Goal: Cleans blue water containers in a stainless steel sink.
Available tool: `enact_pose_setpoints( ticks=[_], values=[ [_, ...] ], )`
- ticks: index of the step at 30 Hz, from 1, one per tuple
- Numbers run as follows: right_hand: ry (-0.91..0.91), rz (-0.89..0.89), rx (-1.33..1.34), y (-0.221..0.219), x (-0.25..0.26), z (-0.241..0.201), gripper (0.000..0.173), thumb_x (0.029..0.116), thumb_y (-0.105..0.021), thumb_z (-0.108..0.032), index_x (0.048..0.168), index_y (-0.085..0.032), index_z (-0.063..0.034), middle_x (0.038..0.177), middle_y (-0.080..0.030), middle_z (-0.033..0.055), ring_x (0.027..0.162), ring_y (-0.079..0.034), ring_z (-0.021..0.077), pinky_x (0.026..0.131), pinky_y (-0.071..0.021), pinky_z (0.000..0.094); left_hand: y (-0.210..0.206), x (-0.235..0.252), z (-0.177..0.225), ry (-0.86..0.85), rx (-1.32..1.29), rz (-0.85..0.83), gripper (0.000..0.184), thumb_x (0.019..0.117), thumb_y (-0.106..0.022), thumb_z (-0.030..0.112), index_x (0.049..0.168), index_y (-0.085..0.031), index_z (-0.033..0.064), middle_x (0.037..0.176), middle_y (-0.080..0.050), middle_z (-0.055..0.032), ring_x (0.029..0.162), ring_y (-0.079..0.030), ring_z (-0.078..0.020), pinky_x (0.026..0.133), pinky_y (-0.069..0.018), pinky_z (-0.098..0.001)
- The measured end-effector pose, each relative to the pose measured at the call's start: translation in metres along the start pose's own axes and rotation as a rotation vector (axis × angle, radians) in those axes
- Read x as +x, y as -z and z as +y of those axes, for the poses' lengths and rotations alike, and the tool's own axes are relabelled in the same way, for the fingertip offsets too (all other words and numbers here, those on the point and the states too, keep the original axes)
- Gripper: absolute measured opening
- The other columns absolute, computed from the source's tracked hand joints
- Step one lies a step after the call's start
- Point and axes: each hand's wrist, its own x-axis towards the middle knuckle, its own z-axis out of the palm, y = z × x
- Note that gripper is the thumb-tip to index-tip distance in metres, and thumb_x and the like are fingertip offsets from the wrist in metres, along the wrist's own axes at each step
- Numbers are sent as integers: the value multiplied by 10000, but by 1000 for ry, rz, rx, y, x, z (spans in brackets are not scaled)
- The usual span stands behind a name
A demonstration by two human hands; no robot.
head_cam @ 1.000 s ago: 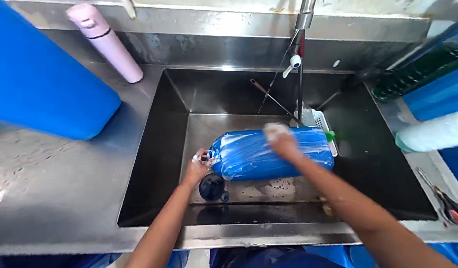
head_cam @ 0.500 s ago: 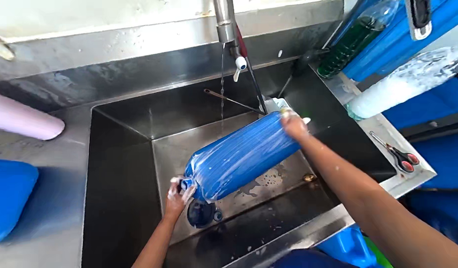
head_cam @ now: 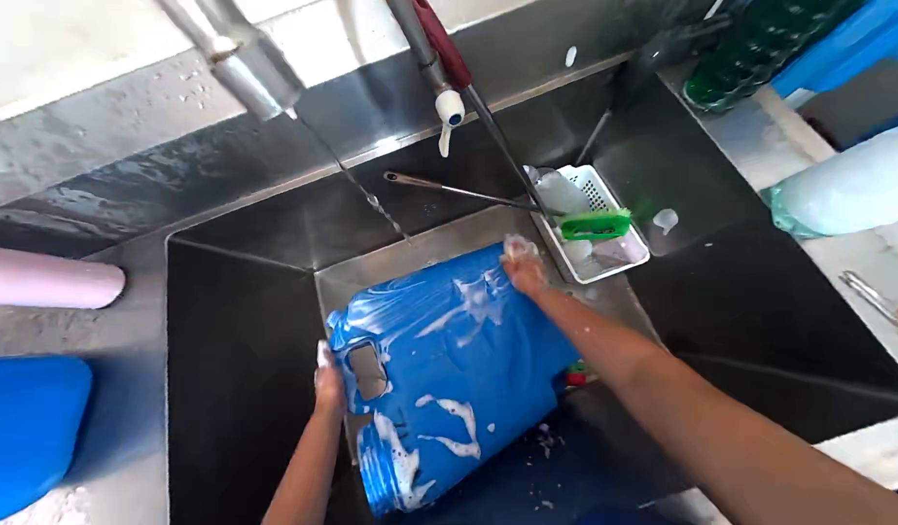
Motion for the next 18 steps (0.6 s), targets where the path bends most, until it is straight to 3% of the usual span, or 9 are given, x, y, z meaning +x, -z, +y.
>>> enact_pose_setpoints(
  ticks=[1, 2, 4, 7, 10, 12, 14, 16, 18],
  values=[
    [-61, 2, 32, 5, 15, 14, 565, 1103, -431, -312, 1550, -376, 30, 1589, -388, 272, 1482, -369, 437, 1204, -306, 589, 7, -19, -17, 21, 3, -36, 620, 1136, -191, 403, 1521, -354, -55, 1338, -553, -301, 1117, -608, -339, 969, -492, -511],
    [-130, 9, 62, 5, 25, 21, 534, 1111, -414, -318, 1496, -429, 51, 1500, -477, 306, 1397, -472, 461, 1140, -384, 613, 16, -46, -32, 47, 0, -79, 595, 1135, -217, 364, 1544, -296, -61, 1432, -489, -321, 1242, -562, -366, 1045, -463, -529],
    [-206, -4, 12, 0, 27, 4, 534, 1118, -357, -344, 1466, -466, 45, 1439, -538, 305, 1335, -534, 465, 1092, -424, 630, 28, -97, -47, 144, -50, -106, 502, 1122, -255, 341, 1432, -432, -10, 1210, -614, -157, 1043, -633, -184, 878, -547, -393],
    [229, -9, -99, -57, -62, -83, 556, 1041, -510, -301, 1488, -492, 28, 1530, -456, 299, 1437, -382, 508, 1158, -266, 698, 33, -112, -46, 307, -291, -94, 341, 1110, -320, 300, 1160, -572, 75, 840, -689, -18, 736, -690, -101, 656, -597, -324],
    [760, -19, 178, -104, -191, -158, 327, 918, -717, -213, 1187, -733, -29, 1255, -693, 200, 1244, -613, 384, 1070, -468, 557, 30, -109, -34, 164, -420, -113, 296, 1059, -296, 143, 967, -577, 132, 708, -688, 83, 655, -682, -26, 607, -591, -243],
    [952, -61, 298, -116, -208, -144, 232, 904, -735, -141, 1125, -776, -84, 1210, -737, 107, 1226, -643, 305, 1090, -475, 498, 34, -111, -28, 118, -435, -110, 297, 1051, -293, 113, 959, -574, 141, 711, -699, 97, 661, -688, -10, 614, -593, -226],
    [758, 27, 191, -88, -136, -89, 317, 954, -682, -212, 1212, -723, -31, 1269, -701, 151, 1251, -626, 296, 1104, -473, 466, 36, -108, -30, 119, -373, -50, 253, 1069, -316, 124, 1037, -566, 94, 749, -682, 69, 688, -683, -25, 636, -597, -246],
    [290, -77, 91, -29, -28, -33, 423, 1061, -512, -218, 1399, -586, 24, 1420, -595, 234, 1360, -538, 374, 1165, -388, 526, 27, -102, -29, 116, -331, 14, 239, 1083, -344, 143, 1081, -565, 53, 786, -662, 27, 706, -671, -48, 657, -587, -266],
    [-87, -109, 135, -11, 29, -12, 454, 1111, -411, -258, 1410, -542, 57, 1426, -552, 307, 1356, -511, 463, 1128, -376, 630, 10, -101, -23, 103, -319, 67, 232, 1076, -379, 148, 1081, -581, 33, 798, -651, 6, 704, -663, -57, 655, -579, -267]
  ],
)
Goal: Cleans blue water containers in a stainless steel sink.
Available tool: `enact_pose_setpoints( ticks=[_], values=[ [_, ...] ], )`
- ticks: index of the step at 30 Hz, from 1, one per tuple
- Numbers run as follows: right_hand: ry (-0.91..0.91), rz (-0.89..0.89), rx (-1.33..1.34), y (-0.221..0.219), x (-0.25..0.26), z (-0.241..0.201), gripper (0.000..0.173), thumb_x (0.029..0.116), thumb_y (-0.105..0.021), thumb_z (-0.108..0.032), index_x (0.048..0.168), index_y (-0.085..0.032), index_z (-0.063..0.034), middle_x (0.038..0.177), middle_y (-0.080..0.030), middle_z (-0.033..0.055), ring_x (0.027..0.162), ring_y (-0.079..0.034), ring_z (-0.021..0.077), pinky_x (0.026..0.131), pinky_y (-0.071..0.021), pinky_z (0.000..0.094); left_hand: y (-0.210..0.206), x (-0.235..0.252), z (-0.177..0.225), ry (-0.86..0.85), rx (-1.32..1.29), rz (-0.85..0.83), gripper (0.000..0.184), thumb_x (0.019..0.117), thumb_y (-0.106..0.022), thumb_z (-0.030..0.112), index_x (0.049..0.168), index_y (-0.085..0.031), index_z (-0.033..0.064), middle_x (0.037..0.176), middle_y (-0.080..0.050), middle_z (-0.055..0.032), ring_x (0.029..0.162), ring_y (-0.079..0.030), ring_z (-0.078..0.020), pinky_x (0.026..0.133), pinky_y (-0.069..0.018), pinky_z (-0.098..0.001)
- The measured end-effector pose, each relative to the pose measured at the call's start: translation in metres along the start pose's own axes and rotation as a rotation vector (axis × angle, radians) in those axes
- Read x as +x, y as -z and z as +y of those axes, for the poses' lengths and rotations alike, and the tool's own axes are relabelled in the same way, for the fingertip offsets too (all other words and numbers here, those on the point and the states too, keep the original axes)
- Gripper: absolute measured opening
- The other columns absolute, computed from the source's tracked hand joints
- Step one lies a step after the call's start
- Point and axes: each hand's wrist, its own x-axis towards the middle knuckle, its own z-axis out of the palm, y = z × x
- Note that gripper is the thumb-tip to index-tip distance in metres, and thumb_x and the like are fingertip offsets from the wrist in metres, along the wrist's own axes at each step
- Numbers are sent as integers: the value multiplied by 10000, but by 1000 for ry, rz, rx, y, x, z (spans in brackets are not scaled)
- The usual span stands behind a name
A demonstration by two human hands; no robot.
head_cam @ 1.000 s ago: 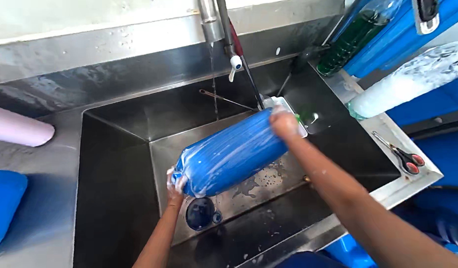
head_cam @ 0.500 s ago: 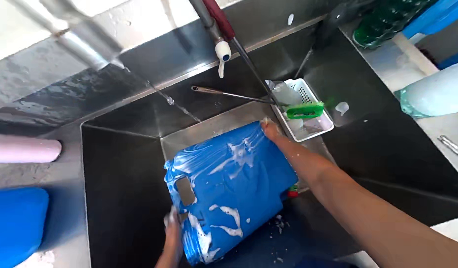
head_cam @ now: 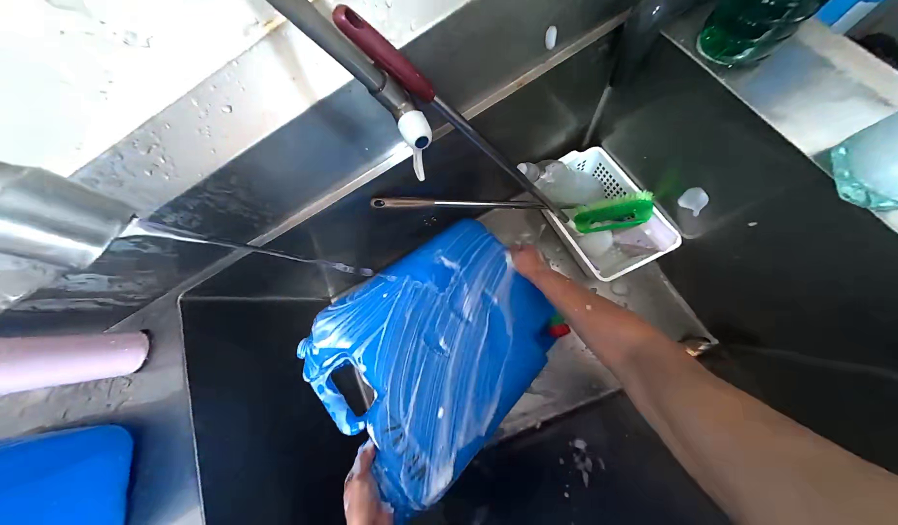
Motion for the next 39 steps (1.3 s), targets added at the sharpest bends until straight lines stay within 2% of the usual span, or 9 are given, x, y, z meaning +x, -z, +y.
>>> enact_pose_setpoints(
  ticks=[7, 13, 18, 20, 25, 29, 32, 36, 39],
  values=[
    [893, 82, -18, -116, -183, -48, 304, 935, -698, -161, 1205, -723, -22, 1289, -695, 172, 1281, -608, 345, 1106, -468, 512, -20, 4, 2, 10, -87, -25, 217, 1072, -386, 155, 1111, -562, 35, 813, -643, 1, 714, -659, -58, 651, -578, -267],
    [-223, 56, -75, 8, -47, 28, 510, 1127, -296, -256, 1430, -494, 102, 1454, -513, 334, 1401, -468, 460, 1168, -342, 581, -24, 8, 7, 32, -68, -7, 213, 1067, -409, 161, 1094, -569, 22, 832, -619, -26, 714, -638, -78, 658, -555, -274],
    [819, -66, -226, -95, -205, -65, 407, 959, -631, -139, 1317, -648, 53, 1390, -612, 264, 1368, -515, 456, 1134, -390, 628, -28, -6, 16, 54, -28, -23, 288, 1095, -405, 172, 1169, -571, -52, 924, -617, -102, 788, -619, -131, 724, -540, -319],
    [1033, -168, -274, -104, -175, -120, 404, 991, -622, -163, 1364, -634, -10, 1420, -609, 211, 1388, -509, 410, 1158, -378, 599, -30, -8, 17, 52, 3, -30, 339, 1107, -411, 181, 1240, -568, -89, 1038, -624, -179, 889, -605, -196, 814, -524, -379],
    [721, -32, -308, -108, -50, -211, 525, 1059, -519, -301, 1512, -487, -38, 1573, -435, 234, 1468, -357, 471, 1152, -285, 695, -27, 0, 24, 51, -84, -11, 280, 1090, -439, 142, 1188, -581, -79, 977, -603, -160, 842, -587, -184, 769, -515, -357],
    [934, 58, -170, -121, -185, -117, 406, 1001, -557, -210, 1342, -653, -11, 1414, -617, 201, 1376, -532, 375, 1146, -406, 571, -3, -21, 21, -122, 62, -219, 315, 1034, -432, 31, 1314, -497, -99, 1063, -612, -159, 910, -617, -150, 820, -533, -317],
    [681, 232, -132, -60, -133, -37, 437, 1048, -431, -201, 1328, -625, 71, 1374, -618, 258, 1339, -557, 389, 1146, -419, 523, 12, -36, 16, -302, 372, -448, 540, 965, -594, 73, 1430, -426, -146, 1330, -578, -303, 1211, -599, -265, 1057, -472, -374],
    [151, 131, -35, 16, -37, -15, 482, 1096, -402, -173, 1506, -412, 80, 1541, -432, 310, 1462, -392, 444, 1212, -295, 562, -19, -69, 20, -366, 343, -458, 306, 991, -571, 88, 1192, -594, -141, 1034, -660, -174, 929, -621, -105, 887, -501, -271],
    [350, 30, -51, 13, -101, -97, 477, 1092, -454, -222, 1456, -481, 86, 1477, -500, 316, 1405, -464, 447, 1189, -341, 563, -47, -121, 38, -322, 154, -476, 222, 1004, -550, 85, 1079, -622, -112, 886, -641, -90, 807, -610, -76, 792, -520, -265]
  ],
)
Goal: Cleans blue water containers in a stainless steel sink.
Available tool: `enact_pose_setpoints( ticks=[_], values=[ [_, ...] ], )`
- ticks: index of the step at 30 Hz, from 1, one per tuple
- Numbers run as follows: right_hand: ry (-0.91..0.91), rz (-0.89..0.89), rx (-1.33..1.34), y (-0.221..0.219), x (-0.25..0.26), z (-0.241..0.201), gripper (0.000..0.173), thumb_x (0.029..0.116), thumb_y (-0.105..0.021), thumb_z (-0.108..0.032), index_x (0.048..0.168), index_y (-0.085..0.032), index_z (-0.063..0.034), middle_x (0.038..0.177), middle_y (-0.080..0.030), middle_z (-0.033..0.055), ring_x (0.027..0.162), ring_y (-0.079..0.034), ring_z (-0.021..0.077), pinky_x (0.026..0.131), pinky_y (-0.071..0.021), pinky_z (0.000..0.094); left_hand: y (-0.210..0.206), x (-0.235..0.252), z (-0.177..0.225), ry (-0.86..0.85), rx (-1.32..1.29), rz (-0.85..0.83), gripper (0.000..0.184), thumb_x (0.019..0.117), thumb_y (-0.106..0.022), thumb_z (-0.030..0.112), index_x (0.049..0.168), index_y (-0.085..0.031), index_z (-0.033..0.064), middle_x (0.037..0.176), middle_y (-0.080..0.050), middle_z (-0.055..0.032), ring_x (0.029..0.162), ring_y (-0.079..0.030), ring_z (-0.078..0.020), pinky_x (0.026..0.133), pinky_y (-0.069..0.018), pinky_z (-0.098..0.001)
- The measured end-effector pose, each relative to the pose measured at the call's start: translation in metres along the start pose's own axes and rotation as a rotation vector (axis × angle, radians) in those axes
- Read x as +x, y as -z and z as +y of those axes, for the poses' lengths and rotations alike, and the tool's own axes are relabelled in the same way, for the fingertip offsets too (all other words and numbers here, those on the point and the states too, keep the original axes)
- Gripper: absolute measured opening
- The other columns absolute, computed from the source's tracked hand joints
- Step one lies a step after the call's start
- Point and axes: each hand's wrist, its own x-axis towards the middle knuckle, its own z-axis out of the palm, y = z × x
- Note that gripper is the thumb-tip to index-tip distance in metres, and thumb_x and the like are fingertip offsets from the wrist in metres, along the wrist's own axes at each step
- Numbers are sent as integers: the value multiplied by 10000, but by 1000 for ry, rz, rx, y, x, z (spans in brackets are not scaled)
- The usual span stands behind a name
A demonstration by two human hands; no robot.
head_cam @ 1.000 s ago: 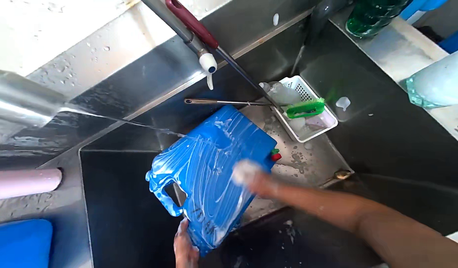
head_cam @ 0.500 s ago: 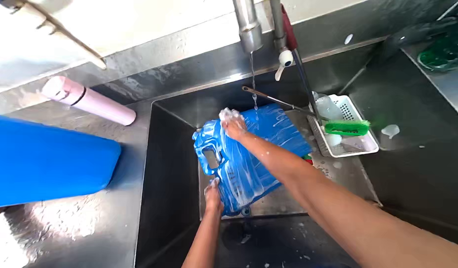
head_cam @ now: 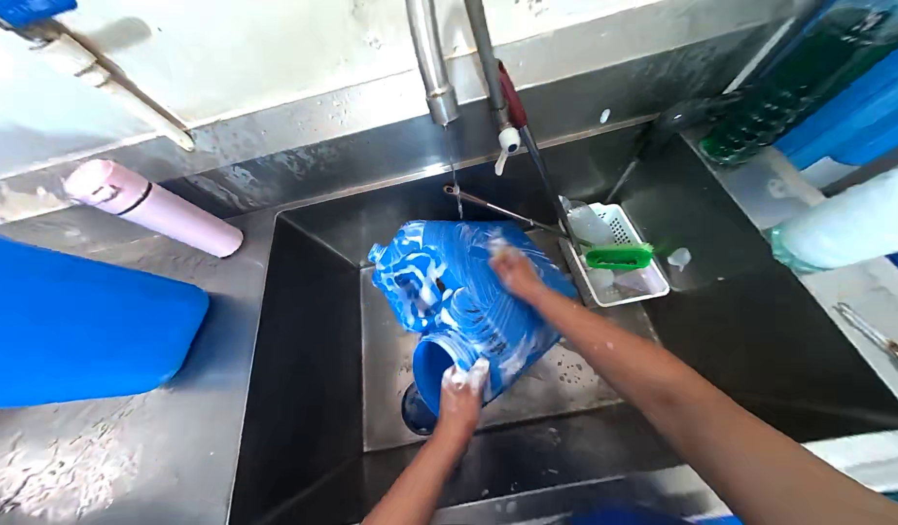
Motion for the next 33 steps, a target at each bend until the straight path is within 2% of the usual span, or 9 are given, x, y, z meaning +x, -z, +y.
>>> enact_pose_setpoints(
  ticks=[3, 5, 11, 14, 16, 20, 23, 28, 33],
  values=[
    [534, -4, -54, 8, -120, -102, 323, 1019, -511, -153, 1182, -711, 42, 1217, -705, 227, 1197, -647, 387, 1023, -473, 582, 0, -28, 43, 61, -346, 41, 161, 1068, -409, 72, 1055, -557, 8, 811, -616, 2, 724, -626, -43, 677, -555, -233],
    [697, 222, -103, 4, -153, -97, 269, 921, -532, -90, 1073, -739, -12, 1158, -739, 182, 1148, -674, 384, 928, -502, 582, 21, -19, 51, 102, -614, 19, 283, 1080, -308, 106, 977, -571, 96, 753, -667, 16, 688, -674, -66, 618, -583, -258],
    [-143, 252, -409, 63, -64, 11, 428, 1003, -601, -273, 1308, -621, 28, 1446, -498, 309, 1360, -445, 526, 1054, -388, 705, 60, 58, -47, 300, -816, 174, 304, 1094, -271, 285, 1065, -501, 89, 813, -592, -47, 698, -611, -142, 605, -532, -340],
    [134, -87, -470, -52, -105, -74, 551, 1009, -554, -416, 1305, -627, 43, 1393, -566, 308, 1351, -495, 482, 1072, -400, 656, 70, 71, -61, 322, -836, 288, 347, 1085, -268, 311, 1186, -471, 49, 947, -542, -104, 802, -549, -187, 688, -489, -400],
    [334, -298, -411, -101, -136, -110, 409, 1030, -568, -287, 1248, -658, 46, 1316, -617, 291, 1301, -536, 470, 1061, -405, 642, 73, 71, -66, 311, -701, 241, 225, 1057, -308, 216, 1011, -483, 83, 780, -558, -56, 657, -572, -142, 584, -505, -332],
    [-70, 39, -411, 19, -116, -37, 390, 1045, -553, -251, 1317, -637, 15, 1328, -634, 274, 1251, -598, 458, 1040, -443, 649, 75, 49, -63, 331, -421, 45, 440, 1134, -312, 320, 1393, -477, 3, 1235, -612, -179, 1064, -622, -233, 911, -524, -424],
    [-231, 298, -472, 66, -92, 16, 416, 1058, -508, -325, 1297, -639, -11, 1316, -632, 277, 1250, -584, 486, 1008, -436, 702, 66, 48, -66, 248, -286, 130, 521, 1137, -302, 347, 1421, -465, -59, 1367, -553, -261, 1206, -578, -301, 1017, -478, -474],
    [335, -162, -373, -110, -136, -98, 578, 1003, -622, -347, 1396, -554, 71, 1514, -472, 300, 1443, -394, 471, 1180, -289, 614, 118, 74, -77, 137, -68, 246, 536, 1139, -305, 332, 1357, -521, -108, 1305, -594, -282, 1164, -606, -312, 1011, -485, -490],
    [31, -200, -512, 4, -126, -20, 697, 1001, -509, -615, 1384, -600, -40, 1498, -518, 213, 1439, -407, 427, 1177, -238, 667, 165, 77, -80, 132, 69, 251, 530, 1134, -319, 354, 1328, -556, -78, 1249, -627, -240, 1100, -628, -252, 971, -506, -459]
  ],
)
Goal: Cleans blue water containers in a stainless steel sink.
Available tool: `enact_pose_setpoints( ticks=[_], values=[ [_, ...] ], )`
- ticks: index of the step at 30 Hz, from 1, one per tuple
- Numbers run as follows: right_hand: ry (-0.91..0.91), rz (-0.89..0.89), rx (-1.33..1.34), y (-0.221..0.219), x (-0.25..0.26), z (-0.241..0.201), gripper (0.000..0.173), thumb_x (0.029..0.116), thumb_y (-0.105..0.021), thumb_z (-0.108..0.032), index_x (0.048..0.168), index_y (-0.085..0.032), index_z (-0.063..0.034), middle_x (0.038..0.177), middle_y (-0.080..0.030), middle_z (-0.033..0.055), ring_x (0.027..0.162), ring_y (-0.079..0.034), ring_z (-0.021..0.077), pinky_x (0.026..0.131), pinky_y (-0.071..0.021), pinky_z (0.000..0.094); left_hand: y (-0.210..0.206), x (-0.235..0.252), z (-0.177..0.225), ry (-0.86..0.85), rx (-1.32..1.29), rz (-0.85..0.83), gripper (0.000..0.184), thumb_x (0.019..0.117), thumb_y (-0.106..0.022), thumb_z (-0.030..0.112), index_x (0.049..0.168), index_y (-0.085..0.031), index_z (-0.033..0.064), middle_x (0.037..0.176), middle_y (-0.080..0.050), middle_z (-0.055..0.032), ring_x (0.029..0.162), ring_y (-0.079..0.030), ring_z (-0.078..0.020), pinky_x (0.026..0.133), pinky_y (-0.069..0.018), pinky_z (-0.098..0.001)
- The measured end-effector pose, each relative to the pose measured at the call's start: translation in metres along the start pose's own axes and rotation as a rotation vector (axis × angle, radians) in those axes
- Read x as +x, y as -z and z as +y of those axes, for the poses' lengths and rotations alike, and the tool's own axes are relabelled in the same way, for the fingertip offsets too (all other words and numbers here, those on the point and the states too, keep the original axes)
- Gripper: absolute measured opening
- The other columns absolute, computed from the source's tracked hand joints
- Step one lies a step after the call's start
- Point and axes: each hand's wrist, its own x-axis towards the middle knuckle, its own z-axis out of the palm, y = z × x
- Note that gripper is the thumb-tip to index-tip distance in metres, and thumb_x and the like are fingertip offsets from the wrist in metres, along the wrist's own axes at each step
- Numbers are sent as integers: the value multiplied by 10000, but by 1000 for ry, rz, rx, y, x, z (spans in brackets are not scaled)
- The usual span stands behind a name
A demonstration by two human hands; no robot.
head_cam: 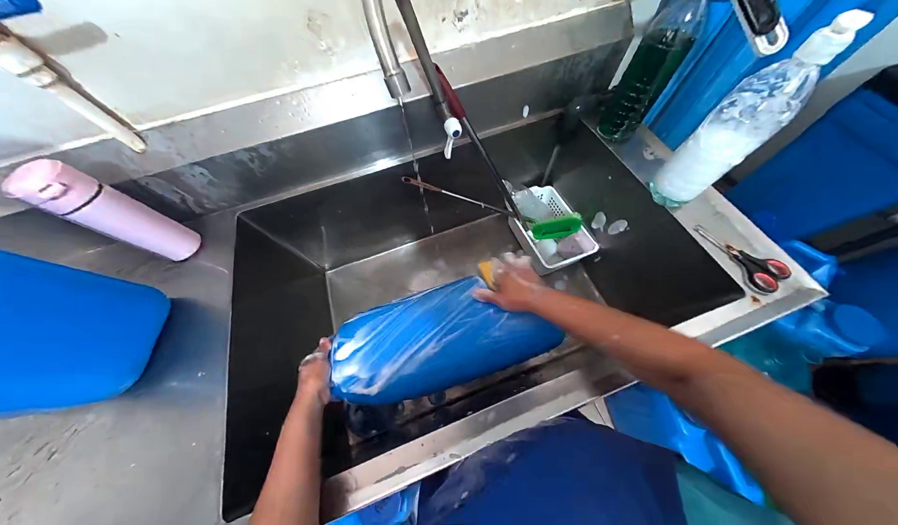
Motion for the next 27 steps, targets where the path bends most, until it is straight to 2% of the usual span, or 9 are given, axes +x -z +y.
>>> enact_pose_setpoints(
  ticks=[3, 7, 11, 14, 17, 19, 21, 25, 27],
  values=[
    [9, -147, -68, 6, -45, 27, 776, 985, -527, -628, 1428, -548, 8, 1668, -292, 188, 1569, -128, 441, 1182, -20, 748, 0, 6, 5, -20, 93, -61, 545, 1139, -303, 349, 1343, -550, -92, 1314, -597, -281, 1190, -599, -310, 1029, -466, -491],
    [2, -244, -142, 16, -36, 18, 820, 961, -535, -673, 1451, -548, -16, 1716, -135, 184, 1579, -26, 447, 1168, 30, 770, 6, 7, -4, -95, 116, -121, 526, 1139, -319, 307, 1334, -545, -126, 1315, -588, -323, 1220, -587, -370, 1058, -452, -524],
    [5, -158, -145, 15, -24, 2, 915, 910, -619, -676, 1549, -431, -48, 1699, -198, 194, 1579, -116, 410, 1221, -41, 703, 12, 4, -3, -76, 86, -150, 530, 1132, -346, 345, 1346, -571, -85, 1326, -606, -304, 1259, -589, -381, 1094, -446, -528],
    [115, -104, -86, 10, -59, 23, 716, 899, -701, -571, 1327, -663, 2, 1618, -349, 268, 1527, -231, 496, 1182, -130, 752, 18, -4, 6, -68, 129, -165, 545, 1136, -320, 360, 1377, -556, -69, 1374, -584, -294, 1306, -562, -378, 1130, -417, -523],
    [121, -126, -134, 13, -37, 30, 727, 903, -669, -615, 1254, -691, 22, 1653, -243, 294, 1541, -143, 525, 1178, -70, 775, 21, -4, 15, -92, 163, -173, 567, 1137, -293, 373, 1395, -532, -72, 1387, -571, -293, 1307, -560, -366, 1129, -421, -506],
    [75, -227, -197, 8, -19, 5, 809, 912, -639, -654, 1383, -611, 4, 1685, -150, 277, 1565, -55, 493, 1193, -7, 751, 27, -5, 4, -46, 177, -168, 575, 1139, -280, 370, 1411, -510, -81, 1416, -548, -298, 1335, -543, -364, 1144, -410, -497],
    [91, -226, -190, 8, -27, -3, 778, 926, -626, -644, 1358, -632, 3, 1665, -216, 285, 1550, -141, 499, 1197, -63, 744, 30, 2, -8, -56, 173, -148, 567, 1141, -279, 353, 1365, -545, -96, 1371, -572, -305, 1293, -563, -368, 1117, -425, -497],
    [247, 44, 73, -3, -59, 54, 466, 948, -689, -347, 1127, -727, 82, 1602, -312, 344, 1518, -179, 561, 1143, -97, 809, 37, 3, 2, -104, 150, -116, 542, 1143, -280, 310, 1353, -540, -118, 1365, -563, -321, 1288, -559, -362, 1124, -411, -482],
    [261, 40, 158, -7, -60, 87, 395, 937, -664, -222, 1119, -708, 126, 1617, -282, 341, 1525, -164, 554, 1150, -89, 803, 37, -2, -10, -69, 170, -108, 546, 1144, -278, 306, 1359, -535, -125, 1376, -558, -323, 1307, -550, -361, 1135, -402, -476]
  ],
)
